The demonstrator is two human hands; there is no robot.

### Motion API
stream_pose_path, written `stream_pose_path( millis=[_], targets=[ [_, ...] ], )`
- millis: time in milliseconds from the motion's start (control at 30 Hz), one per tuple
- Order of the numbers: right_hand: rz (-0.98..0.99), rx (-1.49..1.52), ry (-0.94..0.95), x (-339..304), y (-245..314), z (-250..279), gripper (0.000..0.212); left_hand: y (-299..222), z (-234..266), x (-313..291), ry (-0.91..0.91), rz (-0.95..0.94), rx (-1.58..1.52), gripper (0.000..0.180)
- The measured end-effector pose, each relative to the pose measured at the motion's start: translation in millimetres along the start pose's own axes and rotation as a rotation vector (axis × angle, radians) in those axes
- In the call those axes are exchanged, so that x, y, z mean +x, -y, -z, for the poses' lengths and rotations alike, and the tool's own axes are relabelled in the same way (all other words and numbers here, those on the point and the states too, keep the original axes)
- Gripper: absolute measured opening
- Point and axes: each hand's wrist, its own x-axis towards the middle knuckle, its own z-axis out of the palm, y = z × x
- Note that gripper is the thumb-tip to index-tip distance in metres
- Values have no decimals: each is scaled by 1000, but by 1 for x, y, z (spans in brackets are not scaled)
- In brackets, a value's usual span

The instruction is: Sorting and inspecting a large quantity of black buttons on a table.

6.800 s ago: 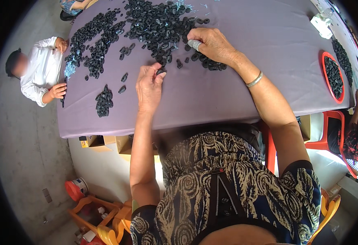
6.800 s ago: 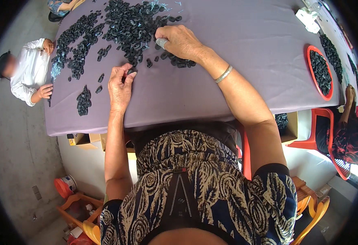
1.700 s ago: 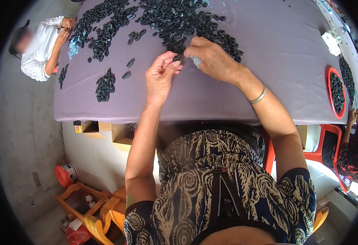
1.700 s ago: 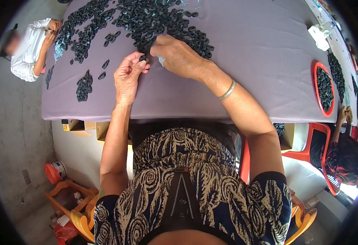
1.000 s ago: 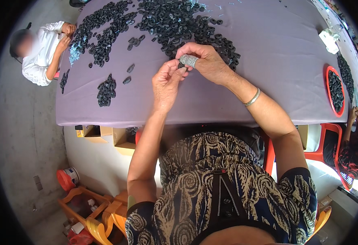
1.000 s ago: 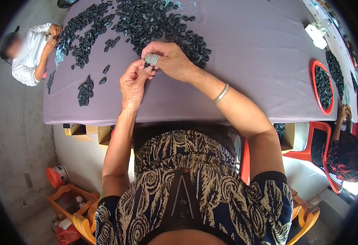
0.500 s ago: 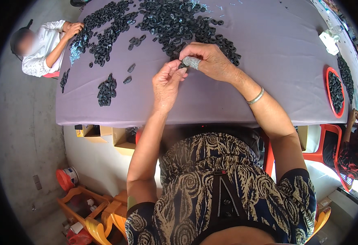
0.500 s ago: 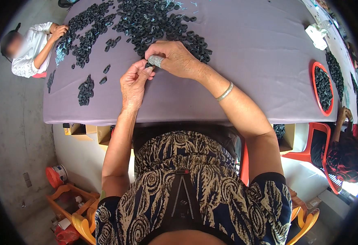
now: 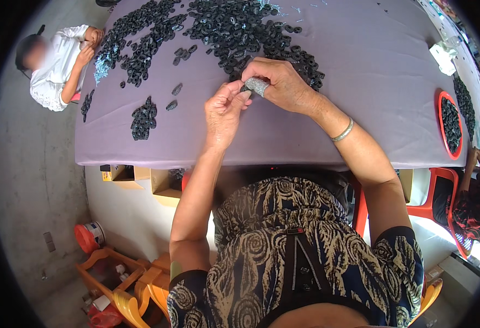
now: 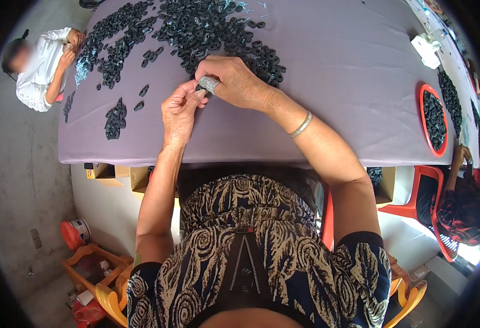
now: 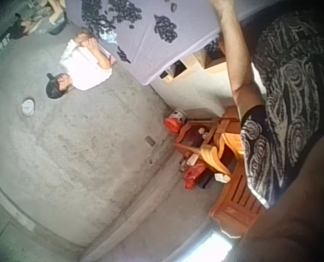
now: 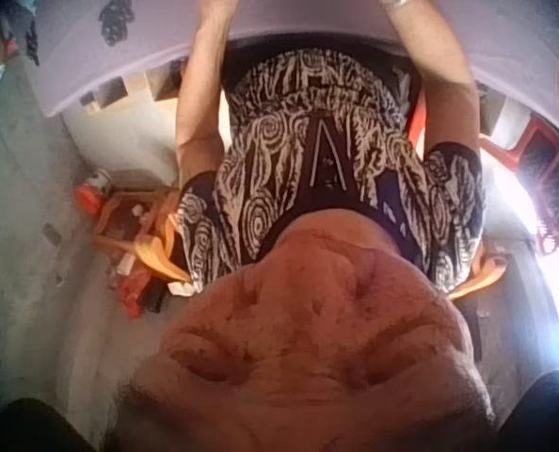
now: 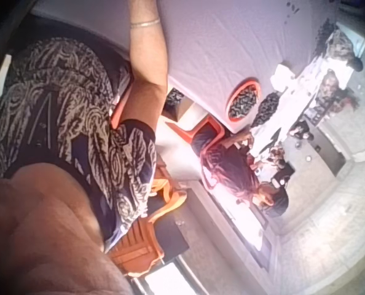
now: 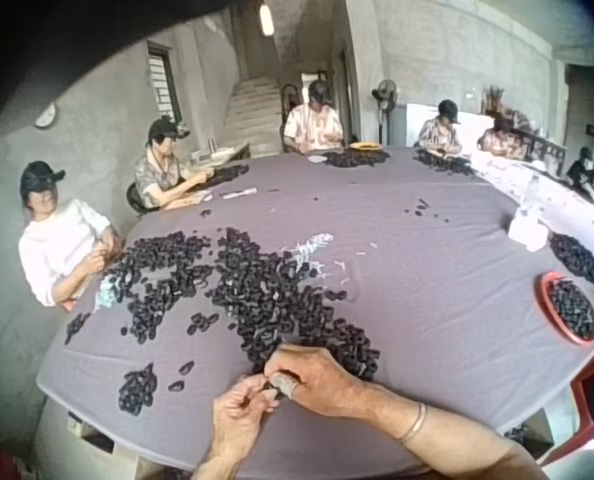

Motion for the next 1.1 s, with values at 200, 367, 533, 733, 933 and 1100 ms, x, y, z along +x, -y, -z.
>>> stream_pose_path(
  millis=[200, 367, 533, 733, 933, 1100],
  targets=[
    [71, -46, -37, 0, 3, -5, 11, -3, -2, 0, -10, -7, -32, 21],
    [70, -68, -52, -2, 9, -9, 13, -4, 0, 1, 5, 4, -18, 20],
    [43, -42, -3, -1, 14, -4, 16, -3, 2, 2, 15, -8, -91, 21],
    [96, -130, -18, 0, 5, 3, 25, -3, 0, 4, -14, -6, -116, 23],
    [96, -122, -17, 1, 3, 2, 20, -1, 0, 4, 17, -25, -116, 22],
    [78, -100, 12, 3, 2, 7, 19, -2, 0, 4, 14, -20, -78, 23]
  ],
)
